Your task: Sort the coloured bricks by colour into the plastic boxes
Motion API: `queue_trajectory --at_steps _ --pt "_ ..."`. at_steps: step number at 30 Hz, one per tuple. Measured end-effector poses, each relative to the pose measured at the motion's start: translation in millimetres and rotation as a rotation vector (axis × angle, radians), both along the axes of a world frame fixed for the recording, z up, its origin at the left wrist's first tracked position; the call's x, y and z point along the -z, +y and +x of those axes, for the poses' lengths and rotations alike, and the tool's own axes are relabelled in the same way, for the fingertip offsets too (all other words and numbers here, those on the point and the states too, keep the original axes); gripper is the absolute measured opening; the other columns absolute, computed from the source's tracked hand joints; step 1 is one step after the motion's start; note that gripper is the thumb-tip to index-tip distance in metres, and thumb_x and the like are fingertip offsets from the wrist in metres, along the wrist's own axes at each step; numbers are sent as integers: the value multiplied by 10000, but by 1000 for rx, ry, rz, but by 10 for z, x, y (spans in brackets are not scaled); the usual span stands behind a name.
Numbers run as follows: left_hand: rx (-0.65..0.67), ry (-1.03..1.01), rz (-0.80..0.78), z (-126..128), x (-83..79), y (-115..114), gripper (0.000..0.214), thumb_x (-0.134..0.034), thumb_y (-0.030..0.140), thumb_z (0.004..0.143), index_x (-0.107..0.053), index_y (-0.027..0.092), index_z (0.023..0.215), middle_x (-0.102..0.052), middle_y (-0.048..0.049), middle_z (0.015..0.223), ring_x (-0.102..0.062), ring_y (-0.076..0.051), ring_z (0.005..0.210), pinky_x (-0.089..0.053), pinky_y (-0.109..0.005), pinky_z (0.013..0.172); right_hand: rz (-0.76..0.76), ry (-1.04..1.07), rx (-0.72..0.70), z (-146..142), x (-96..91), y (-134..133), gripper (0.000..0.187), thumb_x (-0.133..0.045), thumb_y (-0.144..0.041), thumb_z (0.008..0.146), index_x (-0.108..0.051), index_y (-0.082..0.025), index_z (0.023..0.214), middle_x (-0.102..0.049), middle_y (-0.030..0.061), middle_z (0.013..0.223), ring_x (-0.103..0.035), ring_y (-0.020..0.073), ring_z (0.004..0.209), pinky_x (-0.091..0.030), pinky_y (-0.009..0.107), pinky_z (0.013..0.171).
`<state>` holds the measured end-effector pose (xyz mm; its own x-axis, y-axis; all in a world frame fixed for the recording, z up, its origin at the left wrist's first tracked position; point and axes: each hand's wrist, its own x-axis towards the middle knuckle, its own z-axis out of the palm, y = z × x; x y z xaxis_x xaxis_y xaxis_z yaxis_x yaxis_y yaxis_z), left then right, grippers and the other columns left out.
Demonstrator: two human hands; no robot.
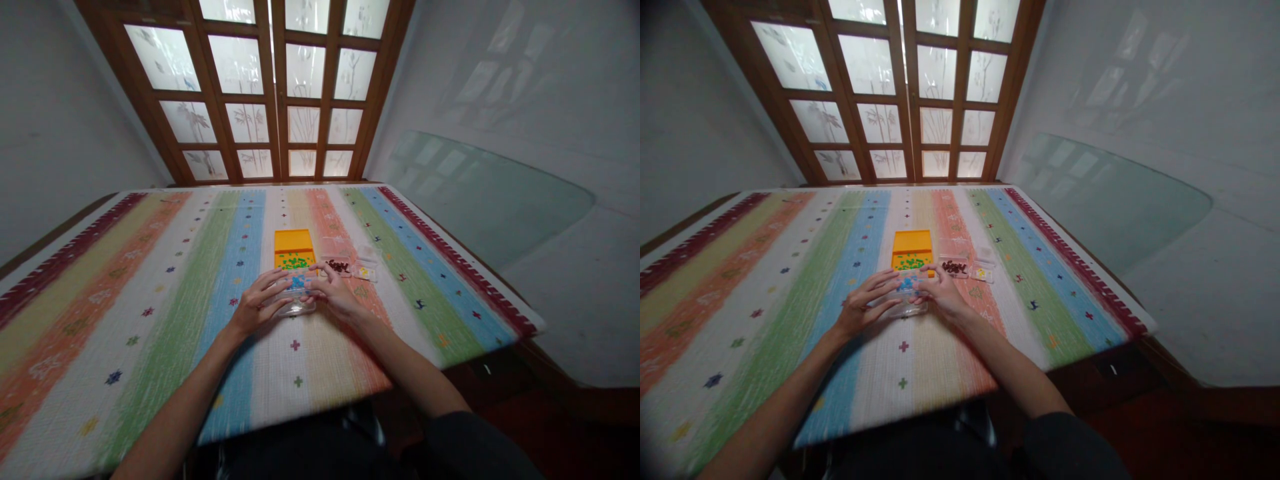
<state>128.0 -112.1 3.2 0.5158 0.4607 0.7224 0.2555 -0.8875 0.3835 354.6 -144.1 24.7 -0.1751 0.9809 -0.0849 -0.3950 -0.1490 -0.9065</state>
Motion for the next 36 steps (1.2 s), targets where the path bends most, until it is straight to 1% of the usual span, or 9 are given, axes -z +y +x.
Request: queue_trajectory --at_steps 5,8,12,15,19,23,29,33,36 --pt "-29 -5 -9 29 -34 -29 450 -700 237 940 -617 300 1377 -645 -93 1393 -612 -263 1297 -542 -525 1082 -21 -13 -17 9 6 8 585 -864 -317 659 -489 -247 1103 -736 -19 783 -701 145 578 -562 248 573" --pt "-78 -16 -43 43 -78 -65 429 -714 247 921 -639 285 1342 -674 -90 1338 -651 -258 1234 -559 -493 1059 -21 -27 -47 22 -19 11 577 -863 -371 686 -504 -249 1123 -723 -12 802 -681 136 585 -540 235 553" --pt "-136 -2 -105 17 -124 -81 534 -728 301 889 -583 250 1400 -672 -109 1342 -658 -270 1219 -555 -475 1058 -13 -43 -60 39 -69 -7 571 -880 -360 669 -520 -255 1100 -724 -7 877 -668 121 614 -532 224 572" --pt "-117 26 -140 -19 -136 -65 583 -717 338 885 -556 228 1435 -654 -125 1376 -639 -284 1253 -535 -476 1078 11 -61 -66 38 -87 -30 590 -892 -325 639 -513 -255 1086 -732 -6 897 -682 131 658 -548 239 614" --pt "-65 35 -165 -44 -142 -49 503 -718 327 888 -627 244 1376 -651 -121 1368 -645 -278 1239 -541 -457 1062 57 -102 -76 28 -63 -41 559 -862 -309 661 -496 -252 1080 -716 -38 763 -661 133 592 -518 227 550" --pt "-46 26 -179 -59 -154 -45 499 -733 317 879 -639 260 1367 -661 -113 1338 -653 -275 1217 -550 -457 1051 68 -114 -100 28 -45 -31 538 -848 -323 693 -500 -257 1097 -701 -58 695 -652 131 563 -522 230 548" --pt "-46 14 -206 -95 -151 -46 519 -757 338 868 -634 273 1368 -667 -115 1337 -653 -280 1222 -546 -481 1066 44 -79 -55 51 -55 -32 535 -878 -363 699 -555 -271 1116 -744 -1 873 -715 168 737 -575 279 650" --pt "-37 -2 -279 -104 -125 -47 509 -773 407 865 -660 262 1340 -664 -127 1351 -646 -294 1244 -535 -497 1080 68 -94 -41 67 6 -20 599 -908 -313 649 -544 -255 1121 -727 -10 819 -692 161 686 -550 259 604" --pt "-33 -19 -305 -105 -110 -45 490 -755 438 880 -673 252 1326 -675 -132 1337 -659 -295 1227 -550 -495 1062 96 -130 -37 67 59 -11 586 -896 -306 664 -543 -245 1128 -702 -19 786 -672 149 664 -525 240 587"
